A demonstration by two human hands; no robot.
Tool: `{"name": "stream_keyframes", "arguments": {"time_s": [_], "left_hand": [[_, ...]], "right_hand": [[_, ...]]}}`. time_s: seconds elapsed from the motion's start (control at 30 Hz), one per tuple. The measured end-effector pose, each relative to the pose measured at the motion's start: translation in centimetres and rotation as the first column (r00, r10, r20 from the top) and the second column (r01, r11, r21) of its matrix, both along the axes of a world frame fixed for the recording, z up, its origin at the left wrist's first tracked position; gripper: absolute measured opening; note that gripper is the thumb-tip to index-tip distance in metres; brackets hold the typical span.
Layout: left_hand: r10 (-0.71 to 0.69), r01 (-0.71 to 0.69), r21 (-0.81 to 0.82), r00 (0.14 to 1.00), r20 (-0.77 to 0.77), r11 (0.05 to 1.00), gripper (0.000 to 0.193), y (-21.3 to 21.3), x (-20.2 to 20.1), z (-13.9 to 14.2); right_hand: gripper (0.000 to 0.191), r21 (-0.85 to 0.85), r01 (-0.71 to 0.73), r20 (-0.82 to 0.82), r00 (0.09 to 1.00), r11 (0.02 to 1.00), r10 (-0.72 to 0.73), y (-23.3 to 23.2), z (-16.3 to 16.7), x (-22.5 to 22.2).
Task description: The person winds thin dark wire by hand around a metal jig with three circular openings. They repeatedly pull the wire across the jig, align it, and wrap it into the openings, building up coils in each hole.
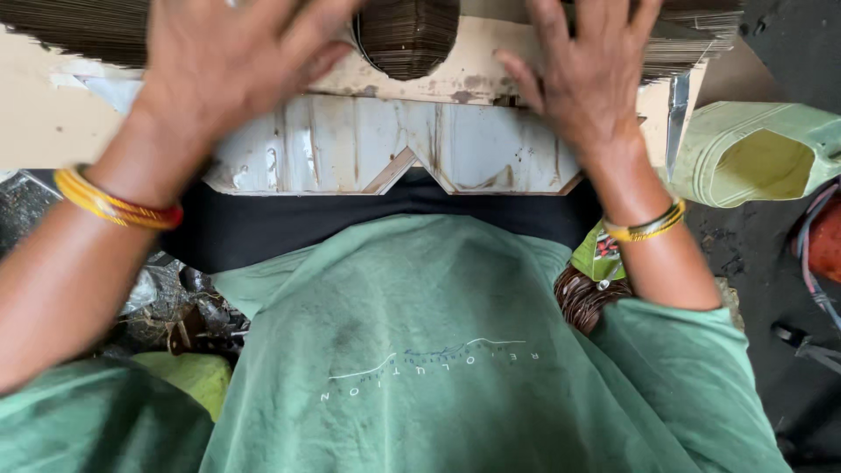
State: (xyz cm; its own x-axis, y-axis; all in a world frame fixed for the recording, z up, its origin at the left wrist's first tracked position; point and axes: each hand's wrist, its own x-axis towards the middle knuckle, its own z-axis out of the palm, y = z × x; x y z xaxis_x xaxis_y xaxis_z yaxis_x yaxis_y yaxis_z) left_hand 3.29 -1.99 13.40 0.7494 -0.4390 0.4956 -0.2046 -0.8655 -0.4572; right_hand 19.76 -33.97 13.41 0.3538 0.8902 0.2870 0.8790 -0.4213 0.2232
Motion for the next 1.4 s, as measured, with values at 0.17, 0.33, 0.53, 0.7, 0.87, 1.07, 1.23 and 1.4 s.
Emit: {"name": "stream_keyframes", "arguments": {"time_s": [0.17,0.33,0.53,0.7,0.87,1.07,1.23,1.4], "left_hand": [[-0.267,-0.069,-0.645,0.873,-0.408,0.761,0.064,-5.3,-2.8,-1.9],[-0.236,-0.26,-0.69,0.81,-0.536,0.675,0.091,-5.6,-4.1,-4.0],[-0.232,-0.249,-0.698,0.824,-0.517,0.671,0.085,-5.2,-3.6,-4.6],[-0.192,-0.207,-0.692,0.871,-0.452,0.691,0.079,-5.9,-4.0,-2.1],[0.014,-0.099,-0.301,0.962,-0.273,0.948,0.053,-7.6,-5.8,-0.2],[-0.02,-0.044,-0.23,0.962,-0.271,0.972,0.017,-6.9,-5.6,-0.9],[-0.08,-0.007,-0.273,0.948,-0.308,0.962,0.005,-6.2,-5.2,-0.1],[-0.066,-0.028,-0.287,0.948,-0.312,0.957,0.005,-6.7,-2.4,2.0]], "right_hand": [[0.09,0.046,-0.018,-0.563,0.826,0.999,0.041,1.3,-1.3,-6.7],[0.087,-0.039,0.045,-0.66,0.749,0.998,-0.059,2.0,-2.2,-7.8],[0.077,0.007,0.082,-0.703,0.709,0.997,-0.053,2.3,-1.7,-7.3],[0.071,0.104,0.116,-0.611,0.791,0.988,-0.028,2.0,-0.1,-9.1],[0.059,0.131,0.032,-0.329,0.944,0.991,0.013,0.2,0.4,-10.8],[0.022,0.152,-0.005,-0.232,0.972,0.988,0.04,0.4,1.0,-10.2],[0.035,-0.015,0.169,-0.477,0.865,0.985,-0.156,-4.3,3.8,-7.6],[0.017,0.034,0.294,-0.462,0.852,0.955,-0.246,-11.7,5.5,-2.0]]}}
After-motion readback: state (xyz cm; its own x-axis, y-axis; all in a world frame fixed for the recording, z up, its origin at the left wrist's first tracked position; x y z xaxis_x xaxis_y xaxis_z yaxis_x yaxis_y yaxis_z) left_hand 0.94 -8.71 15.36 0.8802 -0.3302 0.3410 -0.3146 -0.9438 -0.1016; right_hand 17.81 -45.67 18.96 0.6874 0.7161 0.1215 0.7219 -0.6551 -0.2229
